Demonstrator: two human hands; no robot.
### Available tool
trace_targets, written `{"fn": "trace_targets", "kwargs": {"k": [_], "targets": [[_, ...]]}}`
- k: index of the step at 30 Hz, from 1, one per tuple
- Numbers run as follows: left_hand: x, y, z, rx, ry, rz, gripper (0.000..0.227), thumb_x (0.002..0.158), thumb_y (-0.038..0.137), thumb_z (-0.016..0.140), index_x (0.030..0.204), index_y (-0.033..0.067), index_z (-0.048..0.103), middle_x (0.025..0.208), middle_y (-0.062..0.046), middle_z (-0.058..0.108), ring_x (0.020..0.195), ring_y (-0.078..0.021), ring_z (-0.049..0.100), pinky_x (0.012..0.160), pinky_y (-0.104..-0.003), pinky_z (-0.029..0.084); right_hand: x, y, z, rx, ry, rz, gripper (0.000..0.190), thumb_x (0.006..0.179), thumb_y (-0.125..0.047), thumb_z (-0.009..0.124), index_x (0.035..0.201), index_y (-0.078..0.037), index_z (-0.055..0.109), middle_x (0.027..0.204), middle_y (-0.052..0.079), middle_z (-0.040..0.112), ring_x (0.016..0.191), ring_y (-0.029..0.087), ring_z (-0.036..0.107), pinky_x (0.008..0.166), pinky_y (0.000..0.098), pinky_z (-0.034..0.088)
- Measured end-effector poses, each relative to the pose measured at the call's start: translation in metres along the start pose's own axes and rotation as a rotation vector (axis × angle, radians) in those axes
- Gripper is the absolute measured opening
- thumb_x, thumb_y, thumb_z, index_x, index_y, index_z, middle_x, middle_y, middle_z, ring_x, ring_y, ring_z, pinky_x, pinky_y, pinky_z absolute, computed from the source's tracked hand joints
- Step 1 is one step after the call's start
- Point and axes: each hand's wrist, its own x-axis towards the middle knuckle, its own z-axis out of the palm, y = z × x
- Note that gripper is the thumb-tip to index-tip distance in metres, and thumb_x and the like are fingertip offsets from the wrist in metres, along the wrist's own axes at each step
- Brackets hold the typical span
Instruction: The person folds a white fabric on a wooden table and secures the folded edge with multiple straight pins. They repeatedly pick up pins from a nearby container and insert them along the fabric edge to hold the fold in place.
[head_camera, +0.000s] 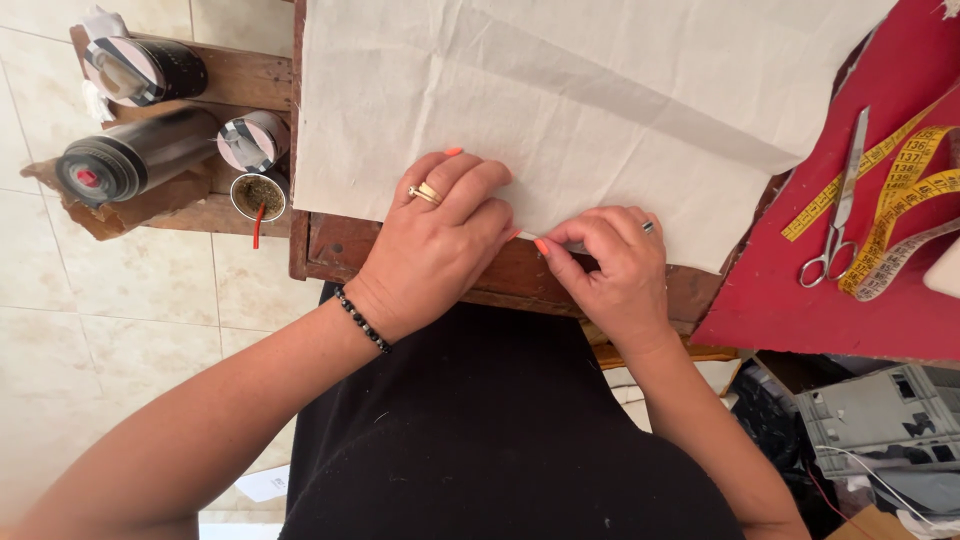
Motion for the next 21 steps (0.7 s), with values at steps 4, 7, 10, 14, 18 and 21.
{"fn": "trace_targets", "kwargs": {"k": [4,7,10,14,18,21], "targets": [[-0.001,0.001,0.001,-0.023,-0.070,-0.048,0.022,0.096,0.018,0.074,0.081,0.0081,0.062,0.116,-0.008,0.062,0.110,-0.0282,0.060,0.101,-0.045,0.047,0.001,-0.003,-0.004,0.047,-0.017,0.034,0.011,0.091,-0.020,0.084,0.091,-0.018,0.073,0.085,-0.001,0.063,0.080,0.025,0.063,0.078,0.0358,0.048],[-0.002,0.000,0.002,-0.037,-0.104,-0.065,0.021,0.093,0.018,0.076,0.081,0.0083,0.062,0.117,-0.007,0.061,0.113,-0.0285,0.059,0.103,-0.045,0.045,0.003,-0.003,-0.006,0.037,-0.046,0.033,0.011,0.091,-0.020,0.084,0.094,-0.019,0.074,0.088,-0.001,0.064,0.083,0.025,0.065,0.078,0.0360,0.048],[0.000,0.000,0.001,-0.046,-0.117,-0.080,0.021,0.089,0.017,0.080,0.080,0.0084,0.062,0.118,-0.007,0.060,0.113,-0.0287,0.058,0.103,-0.044,0.044,0.002,-0.002,-0.004,0.048,-0.016,-0.028,0.008,0.094,-0.015,0.080,0.100,-0.019,0.075,0.092,0.000,0.065,0.083,0.025,0.063,0.080,0.0376,0.048],[0.000,0.000,0.000,-0.082,-0.116,-0.094,0.023,0.086,0.015,0.083,0.079,0.0072,0.063,0.118,-0.008,0.060,0.113,-0.0302,0.058,0.103,-0.045,0.044,-0.007,0.004,-0.005,-0.025,0.019,-0.157,0.013,0.102,-0.013,0.069,0.102,-0.018,0.081,0.098,0.002,0.067,0.088,0.024,0.064,0.083,0.0362,0.048],[-0.001,0.000,0.000,-0.090,-0.122,-0.103,0.022,0.086,0.016,0.082,0.079,0.0079,0.063,0.119,-0.008,0.059,0.115,-0.0306,0.057,0.104,-0.046,0.043,-0.010,0.010,-0.004,-0.077,0.013,-0.208,0.020,0.105,-0.015,0.064,0.111,-0.021,0.082,0.103,0.002,0.064,0.090,0.021,0.063,0.083,0.0349,0.049],[-0.002,0.000,-0.001,-0.087,-0.117,-0.102,0.021,0.087,0.017,0.081,0.079,0.0086,0.063,0.120,-0.008,0.059,0.116,-0.0305,0.057,0.105,-0.046,0.042,-0.010,0.014,-0.004,-0.122,-0.006,-0.241,0.023,0.106,-0.017,0.062,0.115,-0.025,0.082,0.105,-0.001,0.062,0.091,0.018,0.060,0.083,0.0328,0.048]]}}
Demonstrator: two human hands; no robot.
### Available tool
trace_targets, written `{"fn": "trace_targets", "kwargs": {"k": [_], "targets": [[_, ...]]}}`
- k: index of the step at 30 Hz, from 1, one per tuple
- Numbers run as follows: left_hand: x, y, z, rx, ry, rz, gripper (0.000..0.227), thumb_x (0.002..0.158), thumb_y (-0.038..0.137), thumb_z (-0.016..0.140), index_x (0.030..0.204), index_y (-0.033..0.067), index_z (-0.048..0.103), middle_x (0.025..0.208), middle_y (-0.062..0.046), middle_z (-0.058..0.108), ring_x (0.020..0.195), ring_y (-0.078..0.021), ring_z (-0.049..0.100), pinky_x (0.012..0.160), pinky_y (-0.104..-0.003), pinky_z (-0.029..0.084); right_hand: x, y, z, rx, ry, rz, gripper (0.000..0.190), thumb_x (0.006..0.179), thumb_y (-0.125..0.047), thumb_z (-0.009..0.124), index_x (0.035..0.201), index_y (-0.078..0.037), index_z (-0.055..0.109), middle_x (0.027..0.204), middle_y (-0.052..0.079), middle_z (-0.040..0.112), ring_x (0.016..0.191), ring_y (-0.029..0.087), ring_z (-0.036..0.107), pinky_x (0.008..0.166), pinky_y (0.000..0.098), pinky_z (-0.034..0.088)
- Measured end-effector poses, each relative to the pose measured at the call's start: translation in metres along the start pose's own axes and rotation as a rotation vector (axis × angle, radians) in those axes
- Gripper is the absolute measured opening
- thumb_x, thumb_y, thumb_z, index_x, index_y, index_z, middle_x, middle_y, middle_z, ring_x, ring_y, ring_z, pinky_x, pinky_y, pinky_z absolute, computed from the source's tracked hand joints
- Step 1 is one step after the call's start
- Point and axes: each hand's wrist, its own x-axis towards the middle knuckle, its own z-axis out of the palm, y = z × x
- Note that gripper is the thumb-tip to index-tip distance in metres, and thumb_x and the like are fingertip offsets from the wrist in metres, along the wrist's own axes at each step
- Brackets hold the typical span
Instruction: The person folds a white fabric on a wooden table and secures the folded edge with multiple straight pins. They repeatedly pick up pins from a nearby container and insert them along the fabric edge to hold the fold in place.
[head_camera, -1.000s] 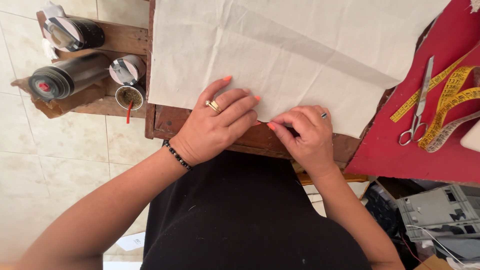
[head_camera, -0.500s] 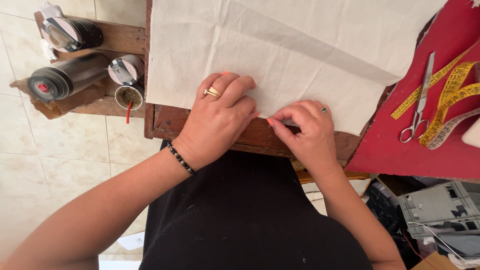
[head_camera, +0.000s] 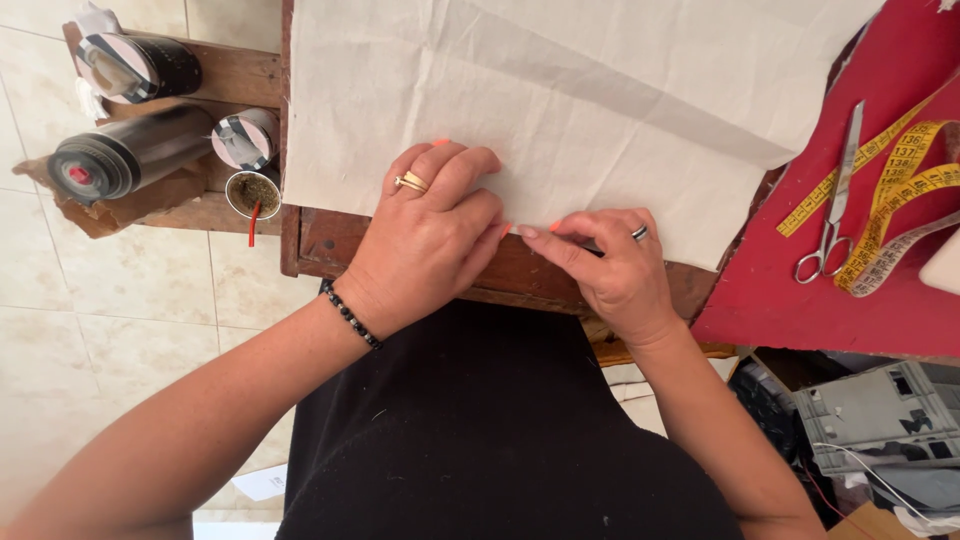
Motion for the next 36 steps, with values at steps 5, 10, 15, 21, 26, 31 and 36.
{"fn": "trace_targets", "kwargs": {"k": [5,10,15,21,26,31,36], "targets": [[0.001,-0.006,-0.012,0.029,0.013,0.038,0.020,0.087,0.021,0.081,0.083,0.0097,0.065,0.121,-0.008,0.061,0.118,-0.0303,0.058,0.108,-0.047,0.041,0.004,0.001,-0.005,-0.058,0.000,-0.092,0.024,0.105,-0.013,0.065,0.119,-0.025,0.080,0.107,-0.001,0.060,0.093,0.017,0.058,0.081,0.0323,0.048],[-0.006,-0.023,-0.030,-0.179,-0.095,0.089,0.020,0.105,0.016,0.065,0.090,0.0022,0.063,0.126,-0.012,0.056,0.113,-0.0294,0.057,0.120,-0.057,0.038,0.006,0.002,-0.010,-0.156,-0.055,-0.174,0.051,0.098,0.016,0.075,0.127,-0.026,0.074,0.109,-0.002,0.060,0.089,0.014,0.058,0.081,0.0305,0.049],[-0.008,-0.024,-0.029,-0.174,-0.087,0.069,0.020,0.105,0.013,0.064,0.089,0.0013,0.062,0.126,-0.013,0.053,0.110,-0.0311,0.057,0.120,-0.057,0.038,0.005,0.004,-0.010,-0.222,-0.084,-0.211,0.056,0.097,0.014,0.076,0.132,-0.030,0.072,0.111,-0.004,0.057,0.089,0.014,0.056,0.084,0.0311,0.049],[-0.009,-0.023,-0.026,-0.115,-0.067,0.065,0.020,0.105,0.013,0.064,0.088,0.0030,0.061,0.126,-0.012,0.052,0.113,-0.0320,0.055,0.119,-0.055,0.040,0.011,0.005,-0.009,-0.277,-0.116,-0.298,0.048,0.099,-0.001,0.076,0.134,-0.032,0.071,0.117,-0.001,0.052,0.079,0.011,0.060,0.083,0.0333,0.046],[-0.007,-0.022,-0.029,-0.083,-0.064,0.056,0.019,0.103,0.013,0.066,0.087,0.0055,0.060,0.126,-0.010,0.055,0.118,-0.0295,0.053,0.119,-0.052,0.040,0.017,0.007,-0.007,-0.282,-0.133,-0.347,0.038,0.103,-0.017,0.077,0.137,-0.032,0.070,0.115,0.000,0.050,0.074,0.009,0.059,0.084,0.0342,0.042],[-0.006,-0.024,-0.030,-0.072,-0.048,0.087,0.021,0.104,0.014,0.064,0.085,0.0051,0.059,0.124,-0.011,0.055,0.114,-0.0297,0.055,0.118,-0.051,0.042,0.023,0.007,-0.003,-0.350,-0.192,-0.370,0.043,0.105,-0.059,0.069,0.141,-0.036,0.066,0.110,-0.002,0.050,0.075,0.007,0.052,0.088,0.0326,0.040],[-0.012,-0.034,-0.045,-0.037,-0.051,0.133,0.023,0.107,0.020,0.065,0.090,0.0053,0.062,0.122,-0.013,0.059,0.114,-0.0308,0.059,0.120,-0.052,0.037,0.027,0.011,0.000,-0.380,-0.177,-0.415,0.044,0.107,-0.055,0.072,0.146,-0.037,0.060,0.106,-0.004,0.050,0.073,0.010,0.046,0.087,0.0320,0.043]]}}
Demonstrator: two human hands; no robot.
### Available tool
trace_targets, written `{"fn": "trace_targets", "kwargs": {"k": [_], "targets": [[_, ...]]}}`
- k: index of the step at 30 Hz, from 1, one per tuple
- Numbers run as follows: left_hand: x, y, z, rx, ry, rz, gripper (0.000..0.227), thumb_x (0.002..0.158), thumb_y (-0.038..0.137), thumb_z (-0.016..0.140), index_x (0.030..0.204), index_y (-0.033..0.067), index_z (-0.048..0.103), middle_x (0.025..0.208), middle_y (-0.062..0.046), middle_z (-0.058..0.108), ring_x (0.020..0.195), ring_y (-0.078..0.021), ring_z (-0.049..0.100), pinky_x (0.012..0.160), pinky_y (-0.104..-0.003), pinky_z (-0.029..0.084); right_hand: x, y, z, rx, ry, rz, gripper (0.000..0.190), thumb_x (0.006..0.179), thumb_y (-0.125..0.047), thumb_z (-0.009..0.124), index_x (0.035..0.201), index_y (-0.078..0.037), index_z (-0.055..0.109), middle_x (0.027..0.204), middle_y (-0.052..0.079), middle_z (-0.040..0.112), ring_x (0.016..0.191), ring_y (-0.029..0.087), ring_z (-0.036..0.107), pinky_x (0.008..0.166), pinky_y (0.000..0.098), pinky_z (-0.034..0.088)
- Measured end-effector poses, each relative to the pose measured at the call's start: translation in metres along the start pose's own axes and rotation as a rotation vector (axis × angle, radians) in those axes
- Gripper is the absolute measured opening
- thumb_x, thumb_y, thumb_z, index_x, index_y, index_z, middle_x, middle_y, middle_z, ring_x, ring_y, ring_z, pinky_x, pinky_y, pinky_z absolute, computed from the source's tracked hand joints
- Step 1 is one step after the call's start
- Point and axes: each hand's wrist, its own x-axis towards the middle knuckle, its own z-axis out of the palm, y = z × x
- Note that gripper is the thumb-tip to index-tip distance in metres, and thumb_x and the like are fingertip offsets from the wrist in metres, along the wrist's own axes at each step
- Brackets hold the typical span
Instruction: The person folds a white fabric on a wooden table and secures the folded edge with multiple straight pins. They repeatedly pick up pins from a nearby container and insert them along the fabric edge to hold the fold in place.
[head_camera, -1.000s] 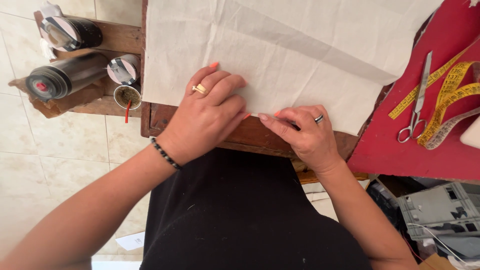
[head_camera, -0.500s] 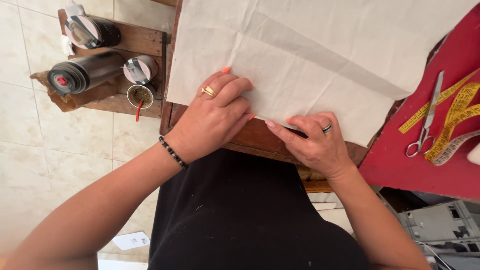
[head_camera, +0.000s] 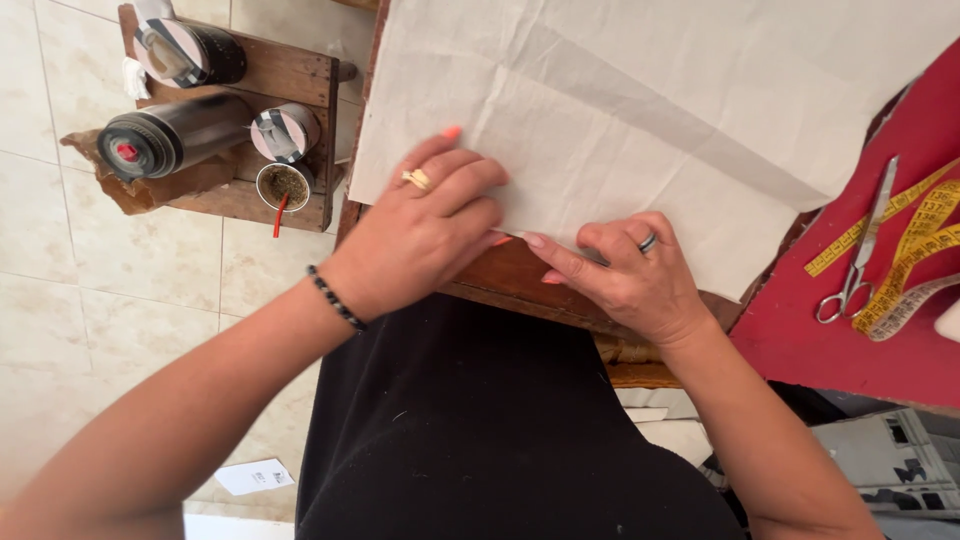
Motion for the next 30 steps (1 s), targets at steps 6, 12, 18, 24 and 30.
{"fn": "trace_targets", "kwargs": {"k": [6,12,18,24,30], "targets": [[-0.016,-0.018,-0.013,0.108,0.058,0.049,0.025,0.109,0.019,0.071,0.088,0.0082,0.062,0.117,-0.008,0.064,0.106,-0.0250,0.066,0.121,-0.054,0.035,0.001,0.000,0.001,0.030,0.004,-0.004,0.041,0.108,-0.048,0.074,0.145,-0.037,0.060,0.107,-0.003,0.050,0.072,0.010,0.047,0.085,0.0324,0.045],[-0.014,-0.018,-0.013,0.014,0.033,-0.038,0.024,0.106,0.015,0.068,0.085,0.0048,0.061,0.122,-0.012,0.059,0.112,-0.0298,0.062,0.123,-0.055,0.032,0.012,-0.001,-0.001,0.028,0.011,-0.033,0.041,0.105,-0.056,0.070,0.140,-0.035,0.066,0.106,-0.003,0.051,0.072,0.012,0.045,0.083,0.0328,0.044],[-0.015,-0.018,-0.014,-0.057,0.029,-0.052,0.023,0.104,0.013,0.065,0.084,0.0032,0.061,0.124,-0.014,0.058,0.112,-0.0320,0.059,0.123,-0.056,0.031,0.022,-0.002,0.000,-0.024,0.005,-0.061,0.047,0.105,-0.066,0.062,0.142,-0.037,0.064,0.104,-0.005,0.052,0.070,0.014,0.042,0.084,0.0332,0.044],[-0.016,-0.019,-0.014,-0.077,0.036,-0.052,0.022,0.104,0.011,0.065,0.084,0.0025,0.060,0.124,-0.016,0.057,0.112,-0.0334,0.059,0.123,-0.057,0.031,0.037,-0.002,0.000,-0.064,0.005,-0.111,0.050,0.106,-0.069,0.059,0.143,-0.037,0.062,0.102,-0.006,0.053,0.064,0.012,0.040,0.086,0.0321,0.043],[-0.017,-0.020,-0.011,-0.066,0.051,-0.055,0.022,0.103,0.009,0.065,0.083,0.0025,0.060,0.124,-0.015,0.057,0.112,-0.0333,0.059,0.123,-0.057,0.032,0.049,-0.004,-0.002,-0.101,-0.014,-0.149,0.055,0.104,-0.074,0.057,0.143,-0.036,0.063,0.098,-0.007,0.051,0.066,0.013,0.040,0.085,0.0320,0.042]]}}
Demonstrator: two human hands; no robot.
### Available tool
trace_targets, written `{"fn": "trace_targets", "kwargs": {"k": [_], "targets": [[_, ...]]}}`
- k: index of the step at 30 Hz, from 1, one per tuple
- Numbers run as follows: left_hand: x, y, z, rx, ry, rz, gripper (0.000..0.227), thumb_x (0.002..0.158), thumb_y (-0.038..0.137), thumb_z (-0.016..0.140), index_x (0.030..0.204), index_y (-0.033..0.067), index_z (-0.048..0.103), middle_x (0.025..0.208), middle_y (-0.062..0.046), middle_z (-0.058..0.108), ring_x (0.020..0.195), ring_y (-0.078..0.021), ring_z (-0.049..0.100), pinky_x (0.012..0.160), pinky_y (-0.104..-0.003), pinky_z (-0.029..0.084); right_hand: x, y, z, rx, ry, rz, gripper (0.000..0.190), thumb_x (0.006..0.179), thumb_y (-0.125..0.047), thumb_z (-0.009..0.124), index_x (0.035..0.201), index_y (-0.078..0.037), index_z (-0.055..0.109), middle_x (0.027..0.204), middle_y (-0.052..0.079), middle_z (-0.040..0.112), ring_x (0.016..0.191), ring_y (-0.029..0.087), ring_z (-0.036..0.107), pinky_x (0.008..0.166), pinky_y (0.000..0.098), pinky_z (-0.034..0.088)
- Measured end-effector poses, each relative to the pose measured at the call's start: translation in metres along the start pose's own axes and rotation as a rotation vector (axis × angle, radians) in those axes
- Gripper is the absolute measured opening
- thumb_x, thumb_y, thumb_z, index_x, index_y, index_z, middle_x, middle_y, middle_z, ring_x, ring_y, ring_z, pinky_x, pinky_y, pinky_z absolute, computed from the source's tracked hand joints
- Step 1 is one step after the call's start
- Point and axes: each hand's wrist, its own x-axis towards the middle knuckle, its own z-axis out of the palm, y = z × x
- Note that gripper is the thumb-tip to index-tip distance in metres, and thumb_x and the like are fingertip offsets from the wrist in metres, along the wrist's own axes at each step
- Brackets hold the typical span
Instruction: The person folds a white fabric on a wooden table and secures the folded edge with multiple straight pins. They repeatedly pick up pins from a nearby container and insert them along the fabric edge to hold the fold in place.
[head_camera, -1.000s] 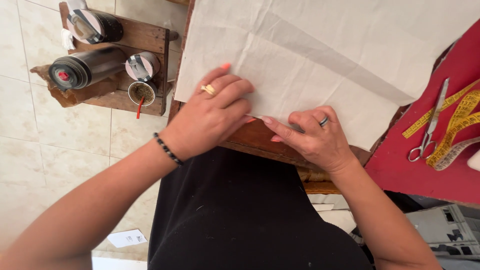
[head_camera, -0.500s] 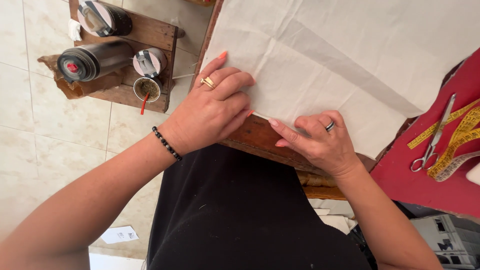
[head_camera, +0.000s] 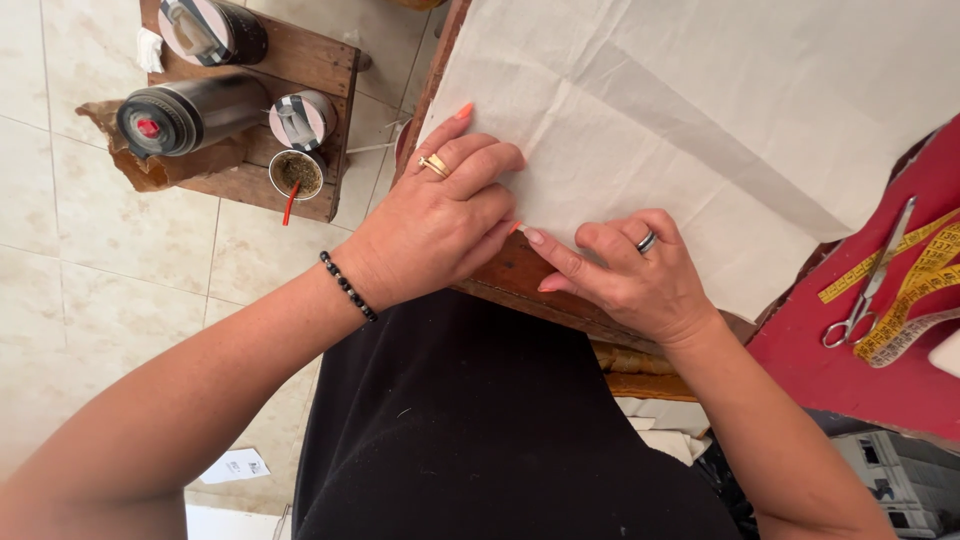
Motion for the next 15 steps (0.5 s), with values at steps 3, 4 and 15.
{"fn": "trace_targets", "kwargs": {"k": [3,4,15], "targets": [[0.000,0.000,0.001,0.010,0.003,-0.004,0.022,0.102,0.010,0.066,0.082,0.0029,0.060,0.123,-0.015,0.057,0.114,-0.0327,0.059,0.123,-0.056,0.033,0.004,-0.001,0.002,0.026,0.002,0.001,0.055,0.105,-0.073,0.056,0.144,-0.035,0.063,0.099,-0.007,0.051,0.065,0.012,0.041,0.086,0.0321,0.042],[0.000,-0.001,0.001,0.020,0.006,-0.002,0.022,0.102,0.010,0.066,0.082,0.0033,0.060,0.123,-0.014,0.057,0.114,-0.0322,0.059,0.123,-0.055,0.033,0.005,-0.002,0.002,0.048,0.008,0.005,0.055,0.105,-0.072,0.055,0.144,-0.034,0.062,0.100,-0.006,0.051,0.065,0.011,0.042,0.086,0.0319,0.042],[-0.023,-0.025,-0.023,0.083,0.046,0.021,0.027,0.109,0.021,0.070,0.088,0.0072,0.062,0.125,-0.010,0.062,0.117,-0.0295,0.063,0.124,-0.058,0.026,0.008,-0.003,0.006,0.116,-0.001,0.016,0.052,0.104,-0.069,0.058,0.141,-0.034,0.066,0.101,-0.006,0.051,0.065,0.012,0.043,0.086,0.0320,0.041]]}}
